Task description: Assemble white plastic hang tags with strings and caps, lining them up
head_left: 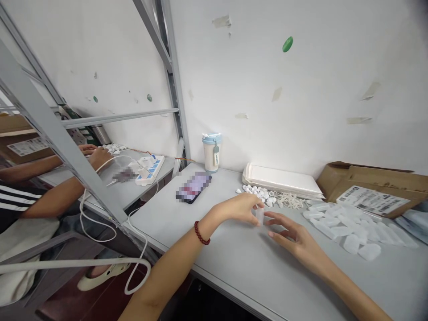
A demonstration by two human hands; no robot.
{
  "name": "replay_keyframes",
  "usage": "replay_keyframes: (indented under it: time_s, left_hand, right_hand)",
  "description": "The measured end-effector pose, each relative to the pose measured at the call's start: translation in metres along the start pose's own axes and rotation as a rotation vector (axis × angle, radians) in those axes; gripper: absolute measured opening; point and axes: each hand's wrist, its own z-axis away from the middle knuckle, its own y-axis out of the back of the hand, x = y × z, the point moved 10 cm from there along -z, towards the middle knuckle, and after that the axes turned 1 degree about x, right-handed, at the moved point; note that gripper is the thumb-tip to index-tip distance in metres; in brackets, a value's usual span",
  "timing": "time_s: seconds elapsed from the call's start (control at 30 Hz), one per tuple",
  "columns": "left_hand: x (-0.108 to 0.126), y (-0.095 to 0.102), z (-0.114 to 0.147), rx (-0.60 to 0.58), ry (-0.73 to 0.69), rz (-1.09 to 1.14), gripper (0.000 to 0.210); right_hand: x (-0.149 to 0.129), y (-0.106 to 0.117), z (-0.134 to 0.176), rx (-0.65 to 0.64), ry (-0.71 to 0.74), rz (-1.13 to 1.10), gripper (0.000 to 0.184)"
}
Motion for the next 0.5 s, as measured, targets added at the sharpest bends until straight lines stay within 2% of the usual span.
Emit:
replay_keyframes:
  time_s: [0.23,0.5]
  left_hand:
    - [-0.021,-0.003,0.008,-0.104,0.148,-0.144,0.050]
    - [-0.026,-0.009,0.012,-0.224,0.187,-0.245,0.052]
  right_hand:
    - [0.001,0.002,-0.001,0.009,0.054,0.032,0.038]
    - [0.001,0.009,-0.001,0.023,0.061,0.121,0.036]
